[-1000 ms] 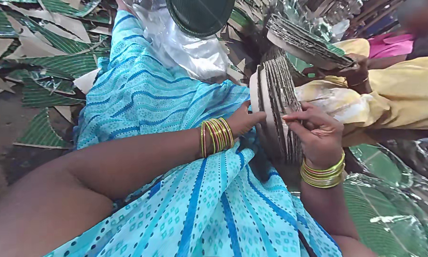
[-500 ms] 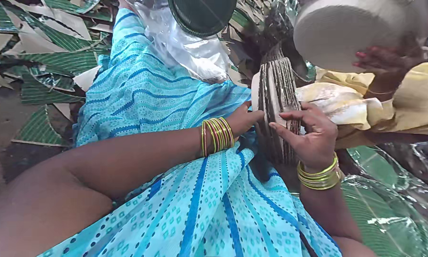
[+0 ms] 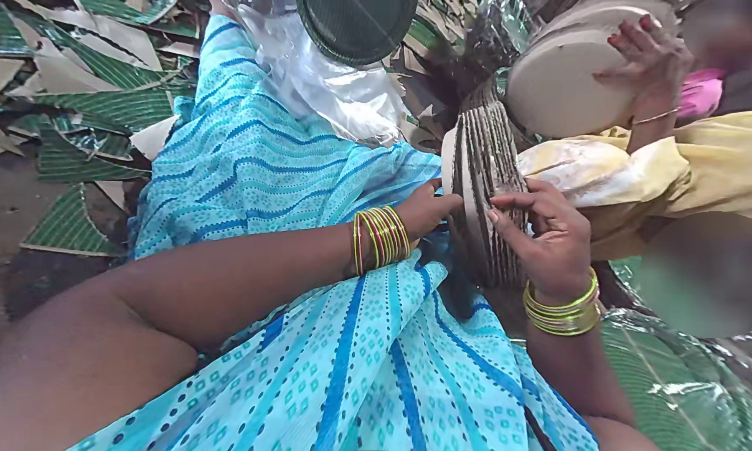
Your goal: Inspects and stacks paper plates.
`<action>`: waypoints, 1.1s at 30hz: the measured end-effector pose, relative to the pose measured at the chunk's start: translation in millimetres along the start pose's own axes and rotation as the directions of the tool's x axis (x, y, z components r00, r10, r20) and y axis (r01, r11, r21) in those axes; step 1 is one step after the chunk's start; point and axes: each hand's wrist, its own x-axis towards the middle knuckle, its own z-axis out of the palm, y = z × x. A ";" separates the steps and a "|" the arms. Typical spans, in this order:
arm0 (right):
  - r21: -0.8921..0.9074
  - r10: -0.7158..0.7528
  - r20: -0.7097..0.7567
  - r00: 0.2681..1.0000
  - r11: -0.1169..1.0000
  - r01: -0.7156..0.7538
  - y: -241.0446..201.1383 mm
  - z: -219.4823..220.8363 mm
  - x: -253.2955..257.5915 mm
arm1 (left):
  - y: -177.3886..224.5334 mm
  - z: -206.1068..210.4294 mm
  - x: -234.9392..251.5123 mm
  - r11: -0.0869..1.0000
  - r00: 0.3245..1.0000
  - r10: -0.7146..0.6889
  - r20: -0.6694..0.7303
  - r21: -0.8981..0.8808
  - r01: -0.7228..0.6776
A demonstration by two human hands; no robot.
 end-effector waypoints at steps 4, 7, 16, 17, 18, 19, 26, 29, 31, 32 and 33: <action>-0.033 -0.012 -0.015 1.000 0.999 0.012 -0.4 5.7 0.1 | -9.3 -5.8 5.3 0.999 0.999 0.045 0.016 0.025 -0.046; -0.099 -0.048 -0.010 0.999 0.994 0.047 -4.0 20.4 -0.2 | -3.0 -4.4 1.5 1.000 0.999 0.019 -0.041 0.009 -0.019; 0.032 -0.164 0.298 0.940 0.986 0.162 -6.3 66.4 -12.6 | 7.0 -27.3 8.5 0.977 0.942 -0.132 -0.310 0.123 0.177; 0.108 -0.120 0.294 0.948 0.990 0.092 0.0 61.3 -11.5 | 10.6 -31.5 10.7 0.961 0.920 -0.147 -0.362 0.168 0.219; 0.147 -0.073 0.242 0.967 0.988 0.037 8.2 54.6 -8.9 | 14.2 -35.6 11.9 0.949 0.908 -0.152 -0.389 0.200 0.245; 0.140 -0.023 0.165 0.986 0.990 0.000 19.2 47.2 -5.5 | 15.8 -38.9 13.0 0.939 0.905 -0.149 -0.397 0.231 0.256; -0.155 0.198 0.060 0.978 0.970 -0.186 100.3 41.6 57.6 | 14.7 -56.5 40.1 0.849 0.957 -0.226 -0.180 0.445 0.284; -0.297 0.164 0.208 0.964 0.950 -0.098 129.8 79.9 60.5 | 24.3 -77.0 55.3 0.776 0.961 -0.222 -0.162 0.567 0.275; -0.374 0.146 0.277 0.950 0.927 -0.033 130.9 96.4 54.2 | 35.2 -104.1 61.3 0.616 0.985 -0.068 -0.157 0.770 0.165; -0.372 0.143 0.288 0.947 0.928 -0.027 129.0 99.1 52.9 | 43.8 -121.7 64.1 0.469 0.986 0.027 -0.162 0.873 0.131; -0.359 0.145 0.287 0.947 0.933 -0.034 127.9 100.1 51.0 | 52.6 -141.0 67.4 0.288 0.980 0.102 -0.172 0.948 0.137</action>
